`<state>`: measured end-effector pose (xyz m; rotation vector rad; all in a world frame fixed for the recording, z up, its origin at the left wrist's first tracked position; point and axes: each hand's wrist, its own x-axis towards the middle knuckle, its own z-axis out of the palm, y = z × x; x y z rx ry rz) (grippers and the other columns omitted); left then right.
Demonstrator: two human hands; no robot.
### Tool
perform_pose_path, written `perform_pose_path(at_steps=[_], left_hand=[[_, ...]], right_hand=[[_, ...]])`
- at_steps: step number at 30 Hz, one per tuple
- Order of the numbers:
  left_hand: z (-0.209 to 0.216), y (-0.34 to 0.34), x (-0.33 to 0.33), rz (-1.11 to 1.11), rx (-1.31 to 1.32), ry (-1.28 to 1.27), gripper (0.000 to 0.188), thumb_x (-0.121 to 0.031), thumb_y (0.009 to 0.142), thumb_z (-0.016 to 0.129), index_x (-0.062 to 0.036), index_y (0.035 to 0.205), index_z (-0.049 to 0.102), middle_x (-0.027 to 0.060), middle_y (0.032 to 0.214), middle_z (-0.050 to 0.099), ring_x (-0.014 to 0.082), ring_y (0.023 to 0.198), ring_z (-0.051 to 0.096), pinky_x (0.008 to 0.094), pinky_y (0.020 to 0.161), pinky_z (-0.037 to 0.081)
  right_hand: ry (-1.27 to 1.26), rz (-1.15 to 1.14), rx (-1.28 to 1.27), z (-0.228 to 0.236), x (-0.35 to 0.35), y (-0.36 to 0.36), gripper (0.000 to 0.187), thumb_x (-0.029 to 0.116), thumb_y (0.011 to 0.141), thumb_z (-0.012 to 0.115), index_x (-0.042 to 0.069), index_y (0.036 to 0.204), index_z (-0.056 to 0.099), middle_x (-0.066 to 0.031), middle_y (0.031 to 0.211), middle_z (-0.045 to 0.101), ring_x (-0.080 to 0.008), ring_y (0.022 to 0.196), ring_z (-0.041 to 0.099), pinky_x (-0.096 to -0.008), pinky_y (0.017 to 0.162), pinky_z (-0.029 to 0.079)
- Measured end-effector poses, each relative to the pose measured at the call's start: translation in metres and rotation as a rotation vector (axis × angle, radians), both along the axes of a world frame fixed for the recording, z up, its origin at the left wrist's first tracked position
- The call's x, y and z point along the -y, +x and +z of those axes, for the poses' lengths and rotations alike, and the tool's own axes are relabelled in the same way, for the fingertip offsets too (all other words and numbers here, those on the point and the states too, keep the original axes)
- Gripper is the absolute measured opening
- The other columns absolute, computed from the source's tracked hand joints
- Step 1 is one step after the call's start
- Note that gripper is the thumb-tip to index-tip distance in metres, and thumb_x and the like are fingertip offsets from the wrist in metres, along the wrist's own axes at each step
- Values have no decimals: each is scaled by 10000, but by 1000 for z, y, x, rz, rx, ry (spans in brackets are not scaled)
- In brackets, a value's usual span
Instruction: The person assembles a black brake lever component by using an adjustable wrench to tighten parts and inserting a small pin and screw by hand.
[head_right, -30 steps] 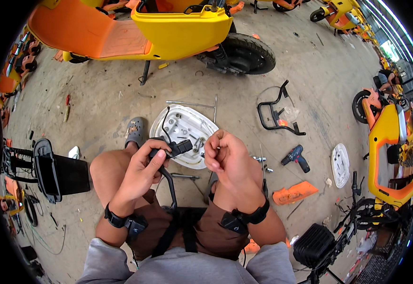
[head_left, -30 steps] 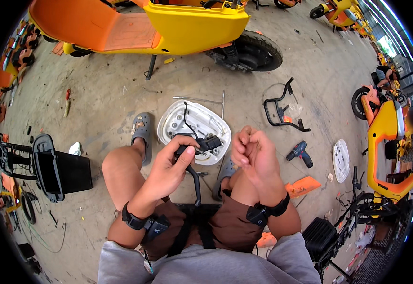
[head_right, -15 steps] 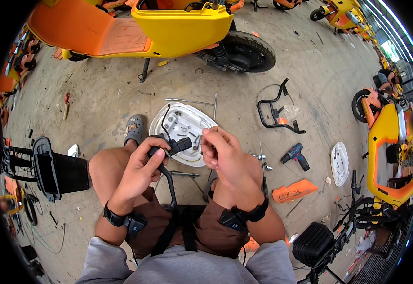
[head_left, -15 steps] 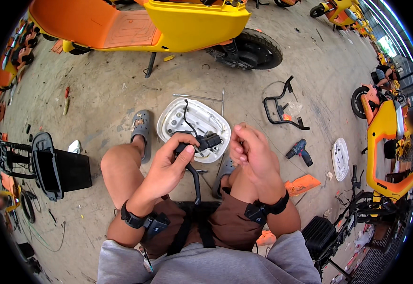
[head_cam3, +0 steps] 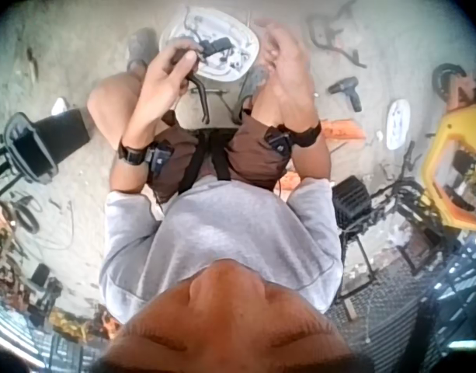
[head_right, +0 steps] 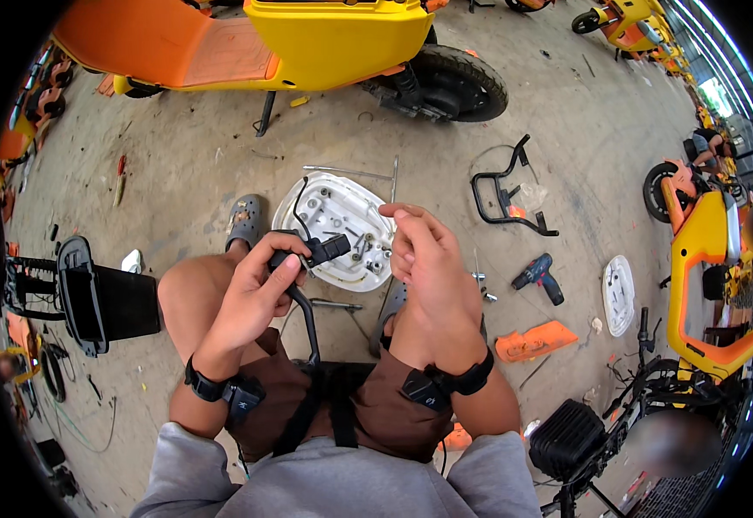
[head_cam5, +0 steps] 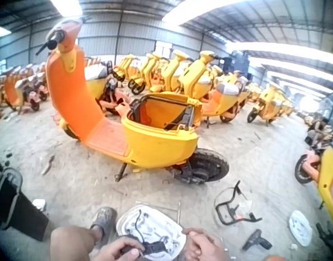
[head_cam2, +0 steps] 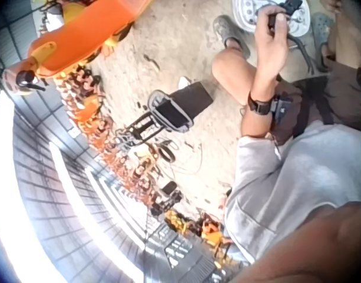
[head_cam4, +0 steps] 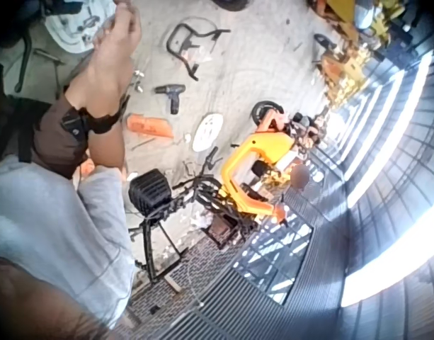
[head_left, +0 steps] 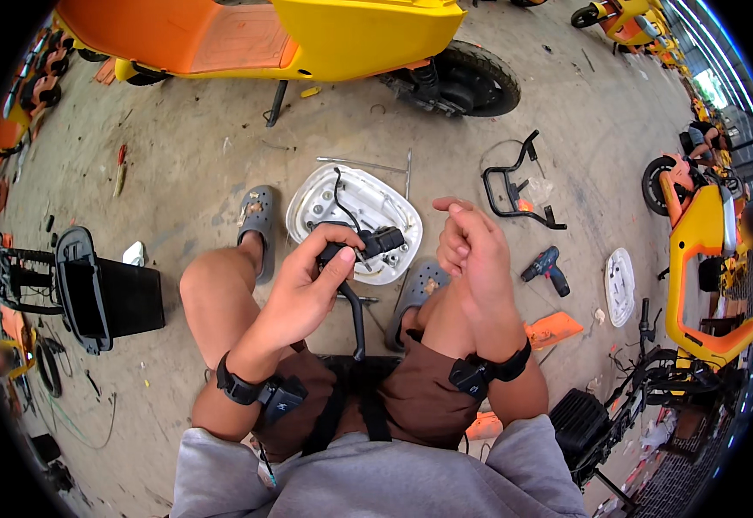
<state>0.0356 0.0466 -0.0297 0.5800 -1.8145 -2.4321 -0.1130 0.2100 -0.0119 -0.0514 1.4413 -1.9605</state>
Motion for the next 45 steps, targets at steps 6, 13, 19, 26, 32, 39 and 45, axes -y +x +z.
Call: perform_pose_path(at_steps=[6,13,19,26,32,39,45], left_hand=[[0,2,-1,10,-6,-23,139,-208,1007,501,-119,1104,544,-30,796,488,-3,540,298,152,457,236],[-2,1,-2,-8,-59,-86,127,-184,1003,505,-109,1096,549,-39,785,489,-2,533,314,156,453,253],[0,1,-4,-7,-57,-136,125,-162,994,518,-86,1089,549,-43,782,492,-2,535,366,170,445,276],[3,0,-6,-24,-23,-215,131,-106,978,530,-29,1081,548,-8,868,534,51,758,461,212,671,403],[-3,0,-6,-29,-59,-229,122,-95,984,515,-23,1078,544,2,865,546,57,756,473,216,671,411],[-2,-1,-7,-41,-49,-210,115,-104,993,509,-17,1059,542,-2,841,544,58,755,475,217,674,410],[-4,0,-8,-38,-44,-189,113,-95,992,504,-14,1060,542,-5,834,544,54,752,467,218,668,408]], right_hand=[[193,106,-288,-2,6,11,207,124,886,647,-15,1040,653,95,614,431,-1,489,306,-198,452,217],[268,242,-593,-2,9,27,174,100,784,765,23,936,727,112,536,325,3,497,245,-213,457,181],[360,283,-721,-4,10,30,178,144,751,800,30,873,738,71,529,401,-15,485,296,-226,440,213],[410,276,-1069,-2,13,38,209,230,726,812,74,850,748,-42,594,587,-111,452,465,-266,429,361],[344,259,-1129,-10,14,37,205,145,692,814,53,853,727,-23,620,584,-79,456,394,-254,416,315],[349,251,-1125,-11,15,37,192,139,706,793,33,843,712,-28,646,603,-78,470,403,-249,426,328],[373,234,-1078,-12,17,39,162,113,710,775,32,832,708,-24,635,597,-57,458,381,-246,427,328]])
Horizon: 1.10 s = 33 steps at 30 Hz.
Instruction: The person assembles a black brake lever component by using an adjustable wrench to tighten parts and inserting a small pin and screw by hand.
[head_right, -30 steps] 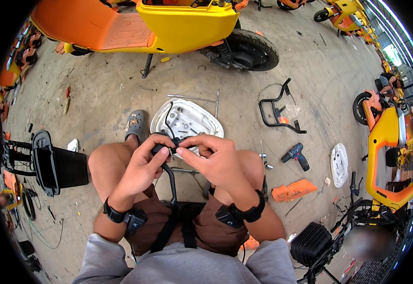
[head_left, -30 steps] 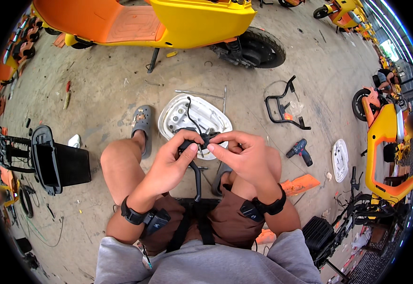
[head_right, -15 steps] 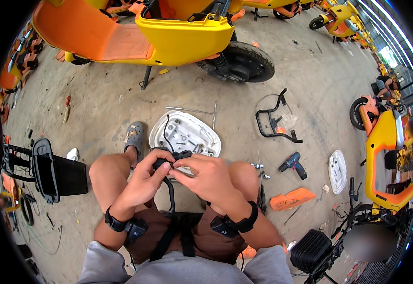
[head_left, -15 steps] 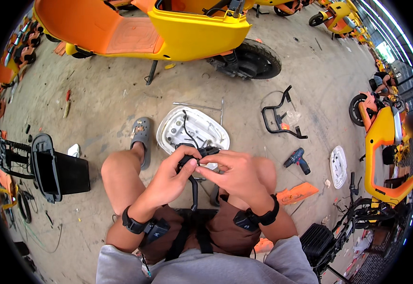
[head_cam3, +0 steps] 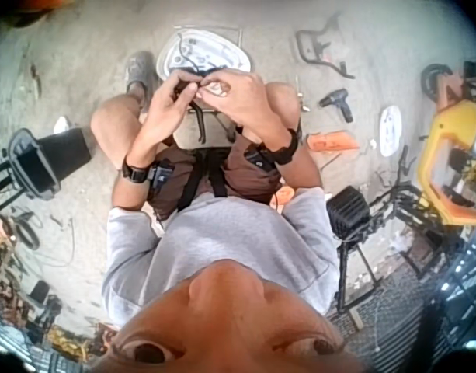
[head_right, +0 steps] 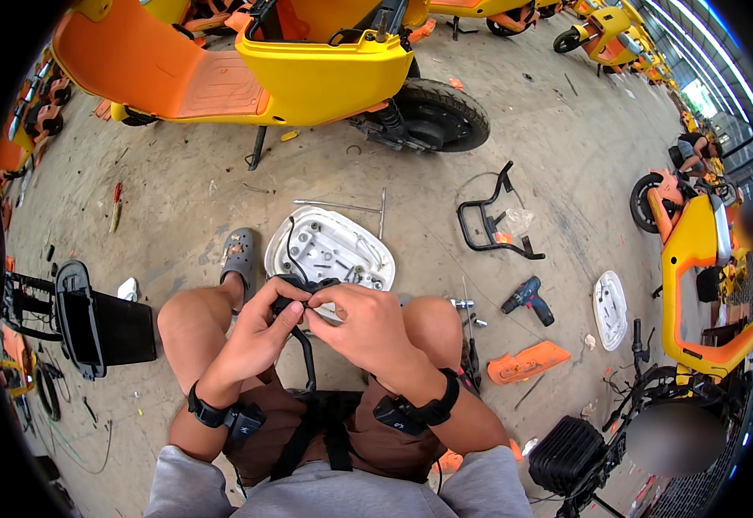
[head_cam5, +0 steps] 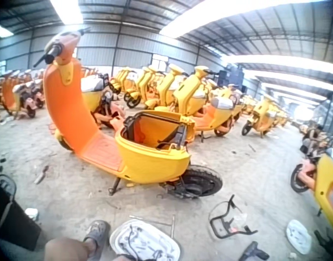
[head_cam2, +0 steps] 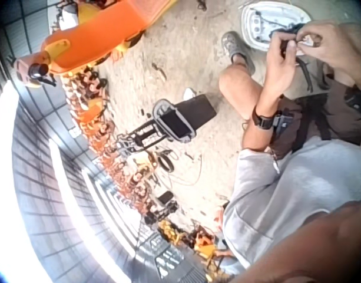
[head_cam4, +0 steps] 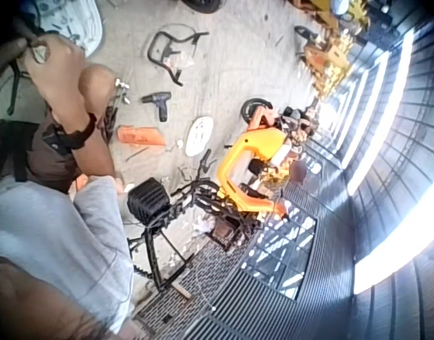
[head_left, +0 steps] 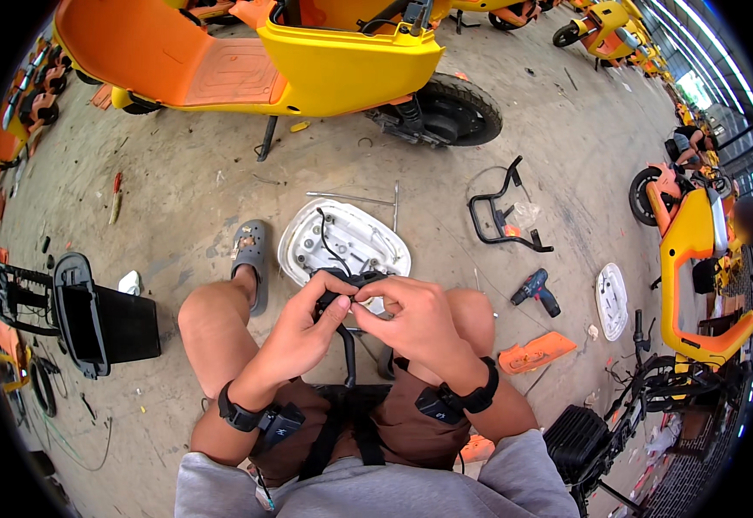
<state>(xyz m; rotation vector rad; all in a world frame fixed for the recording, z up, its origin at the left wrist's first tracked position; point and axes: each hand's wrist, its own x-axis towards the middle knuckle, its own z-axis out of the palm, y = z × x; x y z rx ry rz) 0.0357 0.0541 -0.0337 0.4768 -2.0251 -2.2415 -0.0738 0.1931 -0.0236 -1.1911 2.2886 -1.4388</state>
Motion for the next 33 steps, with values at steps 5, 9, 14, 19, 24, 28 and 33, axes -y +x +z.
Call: perform_pose_path(at_steps=[5,9,14,19,24,28,33], left_hand=[[9,0,0,13,36,21,132,-103,990,506,-44,1101,547,-15,816,520,38,671,419,202,582,352],[2,1,2,48,-17,23,241,-132,993,504,-107,1233,495,-30,784,491,14,544,352,172,441,267],[11,-1,3,114,-34,122,560,-87,975,516,-184,1462,256,8,827,498,24,558,358,174,459,295],[12,4,5,110,-27,391,431,-139,985,532,-151,1363,325,59,866,537,43,545,367,188,480,326],[13,4,9,131,-87,474,405,-163,987,538,-157,1332,326,67,874,537,53,541,373,207,487,344],[14,6,11,197,-150,490,405,-161,986,537,-160,1331,325,68,887,540,48,537,364,202,478,330],[12,5,11,182,-234,550,401,-142,991,516,-166,1332,307,81,905,542,61,547,369,210,490,341]], right_hand=[[63,-3,355,3,-5,-3,138,75,755,748,15,860,683,27,618,556,-9,488,377,-227,440,301],[-283,-85,777,-2,-6,-13,125,68,783,714,0,871,655,29,633,551,15,562,436,-207,461,319],[-449,-155,1271,14,-11,-28,93,144,841,507,57,867,488,-40,624,464,-91,473,322,-242,440,266],[-516,13,1324,9,-20,-34,68,128,789,419,86,841,430,-98,606,469,-121,456,329,-252,428,259],[-286,23,1198,12,-17,-28,182,163,812,429,15,853,527,-102,607,499,-119,462,367,-245,439,292],[96,83,864,20,-12,-10,311,212,930,536,-73,986,646,-32,626,524,-69,513,414,-216,478,316],[184,175,527,14,-13,21,250,220,922,630,-28,937,656,-19,618,541,-60,564,472,-244,504,382]])
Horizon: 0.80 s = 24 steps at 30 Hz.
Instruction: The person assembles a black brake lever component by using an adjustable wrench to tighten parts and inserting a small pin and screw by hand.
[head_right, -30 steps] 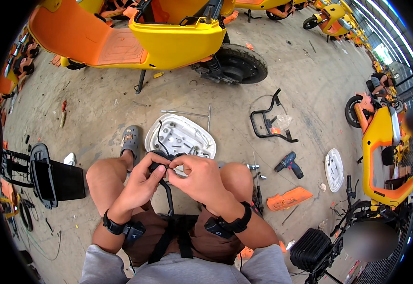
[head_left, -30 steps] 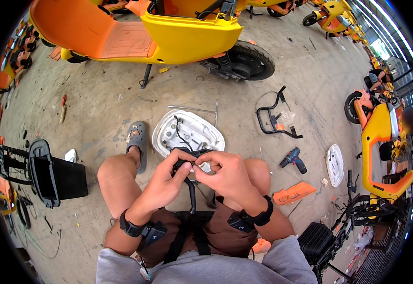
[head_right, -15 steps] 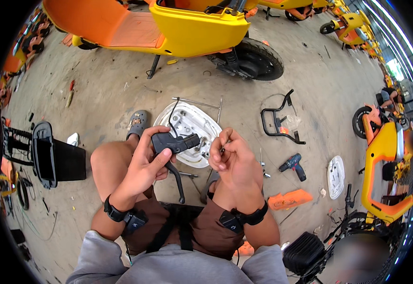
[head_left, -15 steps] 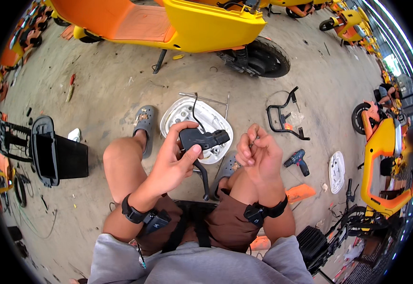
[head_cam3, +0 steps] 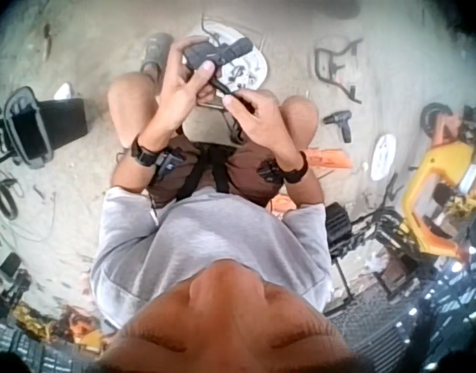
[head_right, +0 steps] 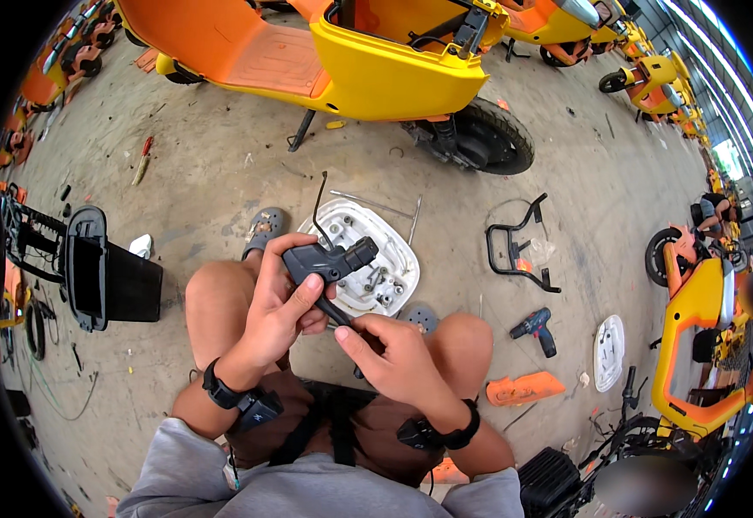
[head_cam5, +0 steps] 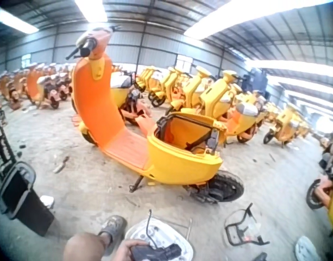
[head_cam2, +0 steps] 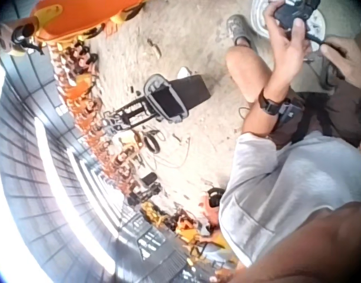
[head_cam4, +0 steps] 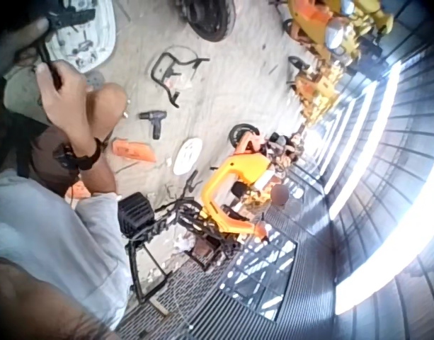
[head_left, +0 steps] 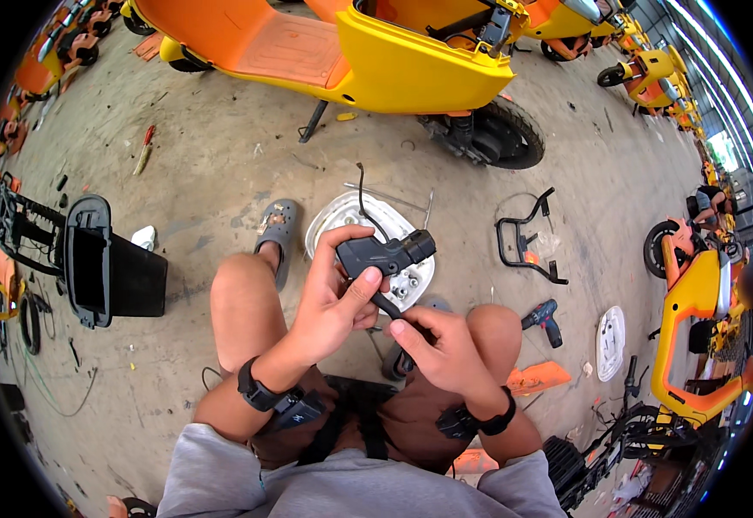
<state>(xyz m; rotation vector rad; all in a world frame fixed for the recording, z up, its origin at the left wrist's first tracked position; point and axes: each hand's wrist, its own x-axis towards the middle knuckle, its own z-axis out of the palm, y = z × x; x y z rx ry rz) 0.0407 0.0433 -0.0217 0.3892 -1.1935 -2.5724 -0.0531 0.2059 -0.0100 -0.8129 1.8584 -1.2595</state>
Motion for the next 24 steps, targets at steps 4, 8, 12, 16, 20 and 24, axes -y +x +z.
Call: perform_pose_path(at_steps=[4,8,12,16,20,24], left_hand=[[0,-1,-3,47,-20,-23,412,-135,988,519,-171,1334,299,94,917,550,65,552,379,214,492,353],[2,-1,-4,68,-14,-92,460,-115,967,553,-165,1336,284,101,907,558,70,567,411,214,486,363],[3,-1,-9,109,-8,-207,530,-84,921,626,-119,1327,288,79,955,582,83,708,544,214,516,434],[1,-1,-11,124,-2,-221,552,-67,913,629,-114,1326,266,84,932,583,94,720,555,214,520,445],[0,-3,-15,169,19,-273,536,-85,933,604,-125,1324,240,99,858,576,83,619,503,206,465,383],[3,-2,-15,190,20,-268,524,-95,937,600,-119,1319,241,98,851,573,86,617,509,204,463,383]], right_hand=[[-71,-67,-33,-9,5,8,214,207,930,612,-3,888,615,-56,608,529,-98,542,470,-270,497,386],[-95,-50,-131,-8,7,9,204,203,933,606,1,911,613,-60,606,527,-109,531,468,-276,497,391],[-156,-35,-179,-11,5,7,198,192,934,603,-5,913,612,-62,607,533,-108,523,464,-273,495,390],[-180,-50,-181,-13,5,9,190,179,929,609,-11,918,614,-70,612,544,-110,518,470,-275,489,391],[-192,-55,-217,-13,7,11,187,176,925,615,-11,919,620,-76,616,552,-113,517,477,-278,486,394],[-211,-38,-212,-13,8,8,198,185,926,615,-12,906,626,-86,606,550,-113,518,487,-278,483,395]])
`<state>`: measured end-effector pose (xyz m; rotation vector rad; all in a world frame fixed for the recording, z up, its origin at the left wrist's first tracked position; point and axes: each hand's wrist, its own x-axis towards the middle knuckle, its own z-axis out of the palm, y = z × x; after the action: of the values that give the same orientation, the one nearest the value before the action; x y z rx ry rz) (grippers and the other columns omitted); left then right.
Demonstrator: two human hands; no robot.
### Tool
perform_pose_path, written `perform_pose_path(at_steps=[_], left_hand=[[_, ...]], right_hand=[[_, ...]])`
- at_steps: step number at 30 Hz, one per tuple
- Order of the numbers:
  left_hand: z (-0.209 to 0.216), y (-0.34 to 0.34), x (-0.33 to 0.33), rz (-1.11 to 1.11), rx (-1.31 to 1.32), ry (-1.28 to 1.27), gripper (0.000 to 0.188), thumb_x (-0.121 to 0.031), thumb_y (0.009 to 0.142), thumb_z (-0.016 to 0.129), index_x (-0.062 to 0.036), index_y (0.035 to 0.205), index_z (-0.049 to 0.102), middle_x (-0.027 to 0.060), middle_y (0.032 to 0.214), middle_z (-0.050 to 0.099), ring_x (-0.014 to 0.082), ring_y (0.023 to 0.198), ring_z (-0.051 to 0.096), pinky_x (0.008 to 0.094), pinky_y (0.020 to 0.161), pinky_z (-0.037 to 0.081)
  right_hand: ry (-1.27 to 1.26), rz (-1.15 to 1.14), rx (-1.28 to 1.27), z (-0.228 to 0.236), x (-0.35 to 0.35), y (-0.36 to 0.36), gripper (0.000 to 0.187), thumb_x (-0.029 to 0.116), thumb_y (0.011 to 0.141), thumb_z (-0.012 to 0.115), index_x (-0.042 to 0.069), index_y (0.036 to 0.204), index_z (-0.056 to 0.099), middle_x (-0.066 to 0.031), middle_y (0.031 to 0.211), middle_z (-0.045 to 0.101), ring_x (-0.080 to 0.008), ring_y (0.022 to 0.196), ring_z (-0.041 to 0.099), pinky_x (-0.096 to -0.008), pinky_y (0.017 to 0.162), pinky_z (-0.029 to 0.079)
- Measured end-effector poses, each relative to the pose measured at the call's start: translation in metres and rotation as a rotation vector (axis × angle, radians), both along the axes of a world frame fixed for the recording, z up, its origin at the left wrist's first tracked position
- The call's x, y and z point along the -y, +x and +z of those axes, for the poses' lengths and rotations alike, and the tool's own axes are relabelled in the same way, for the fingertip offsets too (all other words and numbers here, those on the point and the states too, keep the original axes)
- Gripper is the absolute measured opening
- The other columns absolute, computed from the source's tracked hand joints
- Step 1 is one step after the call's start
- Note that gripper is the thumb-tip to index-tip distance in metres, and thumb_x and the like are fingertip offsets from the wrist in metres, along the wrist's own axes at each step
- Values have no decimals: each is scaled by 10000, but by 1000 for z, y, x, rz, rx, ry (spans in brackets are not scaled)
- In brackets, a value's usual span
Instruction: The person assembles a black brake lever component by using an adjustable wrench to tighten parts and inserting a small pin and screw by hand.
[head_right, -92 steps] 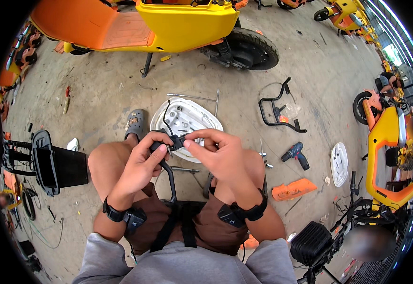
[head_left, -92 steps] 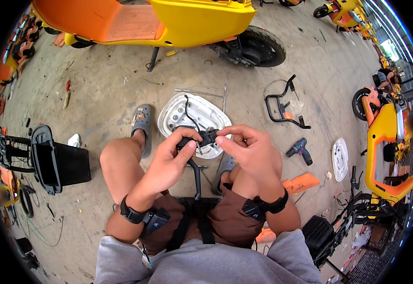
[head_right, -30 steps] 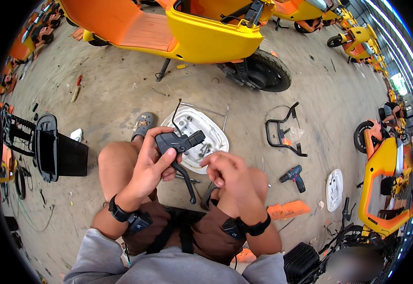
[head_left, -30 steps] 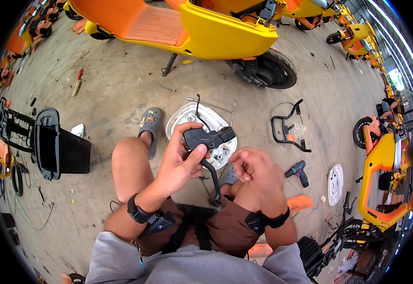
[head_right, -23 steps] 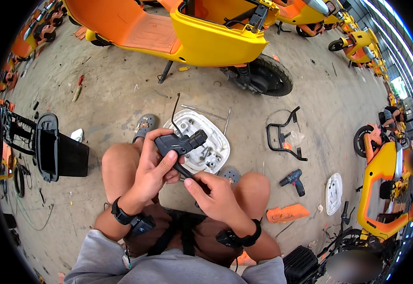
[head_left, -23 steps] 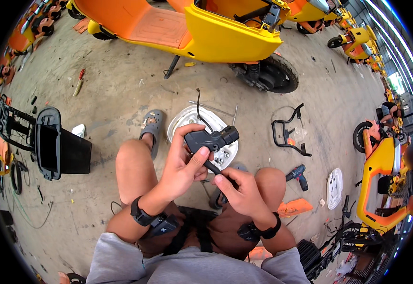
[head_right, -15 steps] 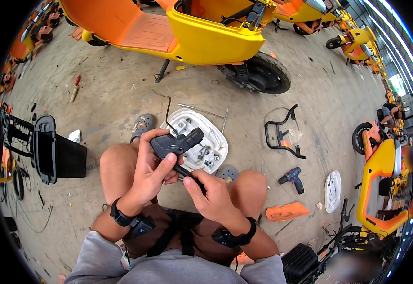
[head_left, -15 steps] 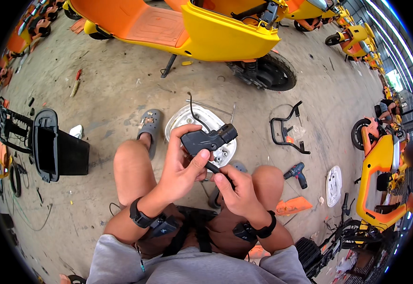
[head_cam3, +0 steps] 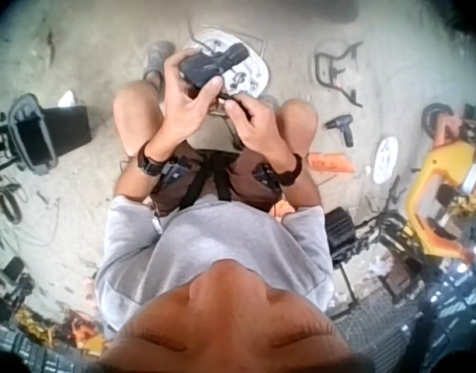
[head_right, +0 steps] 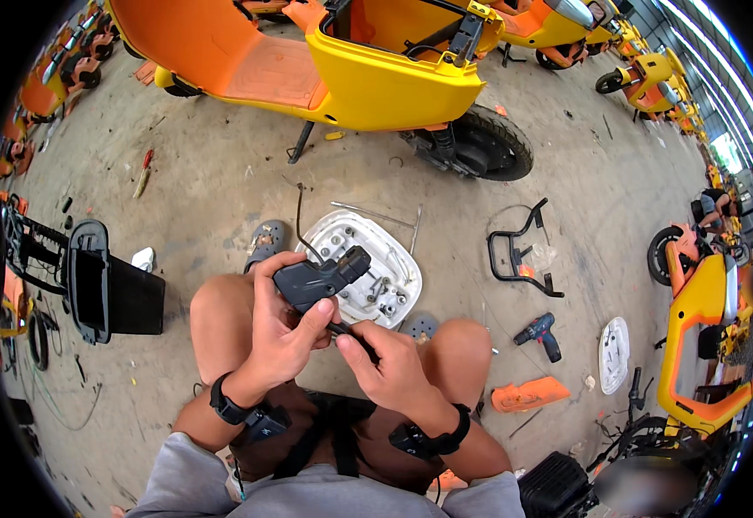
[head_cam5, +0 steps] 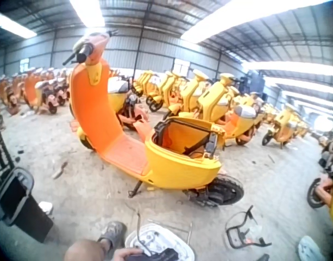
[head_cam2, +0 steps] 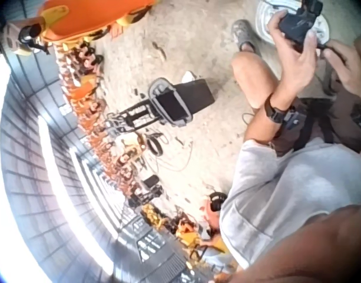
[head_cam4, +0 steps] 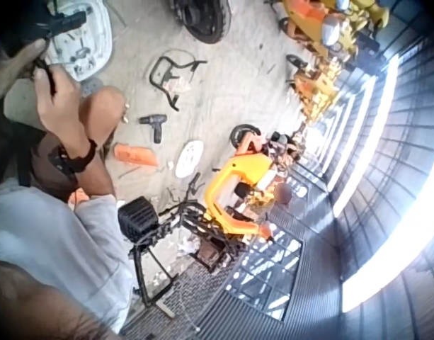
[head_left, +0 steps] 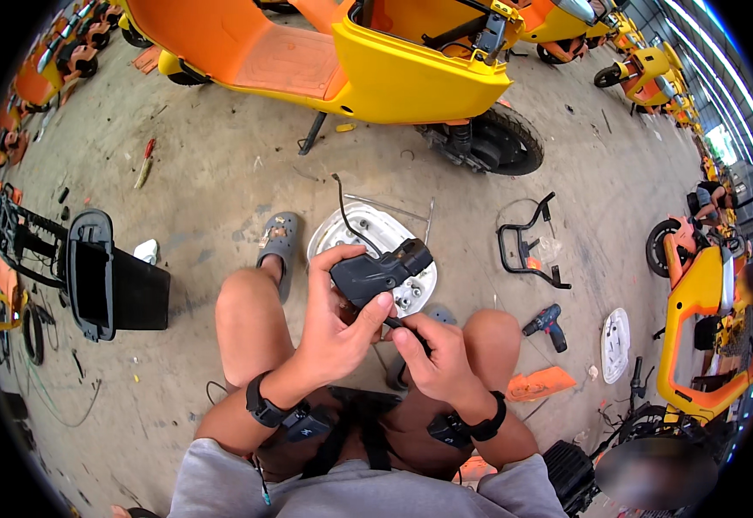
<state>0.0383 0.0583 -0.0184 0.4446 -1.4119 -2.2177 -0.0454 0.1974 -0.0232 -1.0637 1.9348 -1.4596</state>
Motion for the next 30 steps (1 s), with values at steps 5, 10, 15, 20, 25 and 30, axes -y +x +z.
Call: perform_pose_path(at_steps=[5,10,15,20,25,30], left_hand=[[2,3,1,14,16,20,533,-115,929,618,-116,1310,246,95,852,572,90,638,520,208,464,387],[2,0,-2,17,32,-5,539,-130,923,629,-116,1308,252,93,852,570,94,652,524,211,469,387],[0,-1,1,8,66,8,526,-136,925,625,-133,1306,262,88,837,560,93,604,504,204,480,391],[-1,0,-1,-1,66,-8,528,-129,920,633,-122,1303,269,73,858,558,90,668,533,196,491,404],[-2,0,-3,28,61,-76,530,-130,921,632,-112,1306,269,69,888,566,85,696,542,195,498,413],[-4,2,-2,27,71,-86,526,-123,925,624,-109,1312,268,75,898,571,81,690,538,195,499,413]], right_hand=[[-6,-122,180,-4,1,-6,206,170,934,581,8,1060,608,-26,705,553,-102,583,473,-241,534,381],[-385,-278,1081,-16,-7,-42,392,11,919,436,-96,1296,433,-161,1078,583,-220,945,592,-280,795,465],[-411,-198,1173,-6,-3,-39,318,34,966,434,-66,1268,446,-258,1290,511,-365,1218,511,-427,1077,394],[-400,-237,1145,0,-4,-35,213,103,998,449,-16,1167,504,-239,1269,543,-319,1174,561,-407,1004,466],[-328,-239,1118,-14,-13,-40,148,126,947,582,3,1029,587,-147,1030,659,-105,765,572,-239,653,440],[-231,-253,1005,-5,-9,-34,138,108,902,645,0,986,620,-87,933,662,-23,592,450,-189,517,341]])
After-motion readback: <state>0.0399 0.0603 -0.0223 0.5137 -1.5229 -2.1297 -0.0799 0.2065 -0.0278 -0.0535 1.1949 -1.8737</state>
